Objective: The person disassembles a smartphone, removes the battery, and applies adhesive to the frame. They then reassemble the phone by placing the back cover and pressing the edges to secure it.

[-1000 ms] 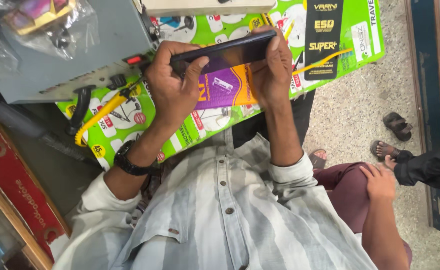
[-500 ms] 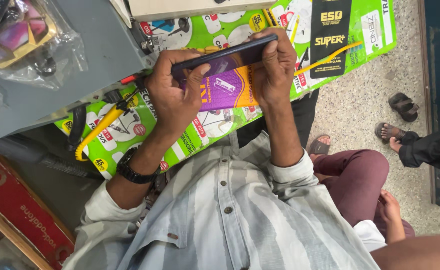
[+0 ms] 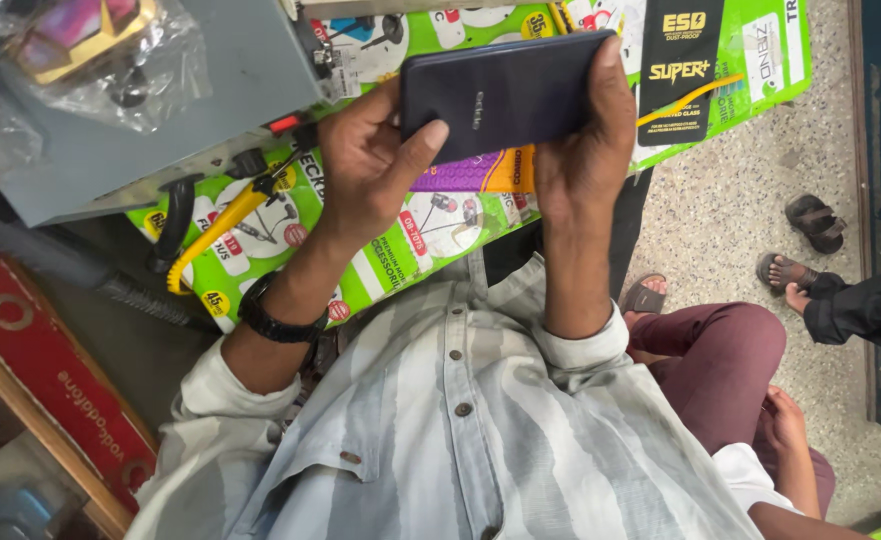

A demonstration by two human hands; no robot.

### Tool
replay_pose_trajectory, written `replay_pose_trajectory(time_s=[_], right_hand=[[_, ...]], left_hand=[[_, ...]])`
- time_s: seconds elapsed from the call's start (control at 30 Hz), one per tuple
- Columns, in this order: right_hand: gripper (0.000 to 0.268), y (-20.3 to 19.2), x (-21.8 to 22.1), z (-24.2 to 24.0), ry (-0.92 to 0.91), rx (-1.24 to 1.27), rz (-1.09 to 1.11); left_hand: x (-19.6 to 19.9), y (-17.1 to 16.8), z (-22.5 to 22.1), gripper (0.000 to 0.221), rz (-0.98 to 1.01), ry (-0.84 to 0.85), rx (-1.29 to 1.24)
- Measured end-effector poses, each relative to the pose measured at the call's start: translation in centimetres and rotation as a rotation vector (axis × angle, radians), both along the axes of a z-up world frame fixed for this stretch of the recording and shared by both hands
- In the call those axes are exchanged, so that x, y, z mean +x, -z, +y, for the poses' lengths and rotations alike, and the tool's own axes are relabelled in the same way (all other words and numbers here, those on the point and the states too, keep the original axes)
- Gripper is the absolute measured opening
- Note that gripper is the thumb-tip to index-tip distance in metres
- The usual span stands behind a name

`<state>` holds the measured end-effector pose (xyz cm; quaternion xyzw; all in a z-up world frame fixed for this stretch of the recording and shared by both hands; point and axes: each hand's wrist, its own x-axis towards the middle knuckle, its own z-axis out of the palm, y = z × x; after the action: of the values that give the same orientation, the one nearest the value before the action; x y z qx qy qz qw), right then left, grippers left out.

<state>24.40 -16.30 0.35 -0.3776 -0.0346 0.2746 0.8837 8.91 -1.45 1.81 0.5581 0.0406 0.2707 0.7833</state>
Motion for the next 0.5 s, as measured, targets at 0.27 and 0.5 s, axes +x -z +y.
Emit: replay_pose_trajectory(time_s=[0.27,0.5], right_hand=[[0.033,-1.4,0.7,-1.9,0.037,-0.091,-0.094],[0.031,-1.1,0.3,-3.3,0.004,-0.009,-0.035]], left_hand=[[0.4,1.1,-0.2,0.022,0.006,0.131,-0.337],[0.8,1.6,-0.5,0.024,-0.043,0.137,-0.414]])
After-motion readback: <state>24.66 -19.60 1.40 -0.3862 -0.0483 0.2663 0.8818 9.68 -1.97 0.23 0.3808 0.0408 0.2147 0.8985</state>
